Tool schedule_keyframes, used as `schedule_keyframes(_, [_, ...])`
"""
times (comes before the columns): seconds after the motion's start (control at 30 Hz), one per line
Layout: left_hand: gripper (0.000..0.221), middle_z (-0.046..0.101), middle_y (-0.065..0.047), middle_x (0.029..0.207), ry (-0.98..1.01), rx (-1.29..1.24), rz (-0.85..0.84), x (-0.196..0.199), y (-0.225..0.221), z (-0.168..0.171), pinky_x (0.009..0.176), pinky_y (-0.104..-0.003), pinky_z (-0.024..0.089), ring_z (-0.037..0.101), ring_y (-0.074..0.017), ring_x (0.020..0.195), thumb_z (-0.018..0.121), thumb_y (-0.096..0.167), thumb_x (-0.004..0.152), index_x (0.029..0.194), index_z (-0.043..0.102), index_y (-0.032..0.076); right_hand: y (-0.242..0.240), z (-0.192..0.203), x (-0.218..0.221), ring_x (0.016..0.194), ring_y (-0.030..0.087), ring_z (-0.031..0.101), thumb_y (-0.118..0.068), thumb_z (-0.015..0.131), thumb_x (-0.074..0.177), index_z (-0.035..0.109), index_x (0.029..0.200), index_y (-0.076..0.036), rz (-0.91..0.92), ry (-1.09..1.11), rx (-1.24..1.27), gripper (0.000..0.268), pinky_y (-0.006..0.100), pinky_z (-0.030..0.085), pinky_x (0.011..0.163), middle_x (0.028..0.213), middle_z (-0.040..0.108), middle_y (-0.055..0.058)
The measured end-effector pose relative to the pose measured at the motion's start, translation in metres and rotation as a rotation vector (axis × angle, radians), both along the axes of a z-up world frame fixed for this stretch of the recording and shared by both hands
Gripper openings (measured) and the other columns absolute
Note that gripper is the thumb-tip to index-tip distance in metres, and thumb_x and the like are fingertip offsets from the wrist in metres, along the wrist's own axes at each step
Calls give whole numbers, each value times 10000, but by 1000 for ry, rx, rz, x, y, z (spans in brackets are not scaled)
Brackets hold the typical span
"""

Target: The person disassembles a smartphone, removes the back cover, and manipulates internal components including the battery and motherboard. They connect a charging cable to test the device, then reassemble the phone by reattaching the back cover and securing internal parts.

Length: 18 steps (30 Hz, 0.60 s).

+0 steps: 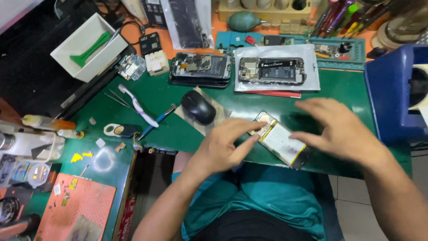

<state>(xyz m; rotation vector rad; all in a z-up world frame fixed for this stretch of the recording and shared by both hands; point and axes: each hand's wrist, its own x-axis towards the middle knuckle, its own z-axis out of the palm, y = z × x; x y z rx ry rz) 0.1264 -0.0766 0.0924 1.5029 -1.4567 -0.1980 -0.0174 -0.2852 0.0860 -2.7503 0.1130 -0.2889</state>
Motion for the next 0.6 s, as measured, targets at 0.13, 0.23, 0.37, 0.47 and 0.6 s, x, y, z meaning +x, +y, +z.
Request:
schedule_keyframes(0.13, [265, 595, -113, 1023, -257, 22, 5, 40, -72, -8, 823, -380, 442, 560, -286, 953, 523, 151, 838, 1087, 514, 59, -60, 1, 38, 979, 275, 536, -350, 634, 719, 558, 1123, -7, -156, -95, -111, 536, 381, 407, 820, 1079, 586, 147])
schedule_keyframes(0.23, [551, 464, -29, 1221, -429, 321, 86, 65, -116, -14, 859, -411, 373, 451, -252, 1094, 613, 293, 740, 1228, 401, 152, -91, -23, 55, 793, 271, 534, -235, 608, 780, 585, 1067, 12, -418, -31, -48, 379, 371, 408, 718, 823, 592, 122])
schedule_keyframes(0.37, [727, 415, -94, 1264, -498, 608, 63, 77, -140, -20, 904, -454, 274, 375, -270, 1148, 625, 434, 714, 1282, 317, 101, -85, -32, 49, 742, 265, 587, -222, 533, 774, 553, 1053, -39, -535, 119, 137, 334, 363, 412, 693, 785, 636, 34])
schedule_keyframes(0.47, [777, 489, -76, 1190, -460, 638, 75, 78, -140, -11, 900, -439, 264, 422, -253, 1114, 686, 396, 663, 1293, 325, 119, -92, -45, 48, 696, 231, 598, -218, 582, 749, 548, 1095, -85, -527, 73, 182, 372, 358, 433, 658, 734, 611, 15])
schedule_keyframes(0.6, [943, 538, -84, 1083, -397, 577, 116, 80, -141, -13, 924, -473, 235, 471, -268, 1044, 797, 381, 525, 1311, 329, 151, -95, -59, 48, 724, 239, 595, -233, 648, 718, 587, 1065, -127, -484, -76, 20, 368, 356, 455, 667, 743, 545, -11])
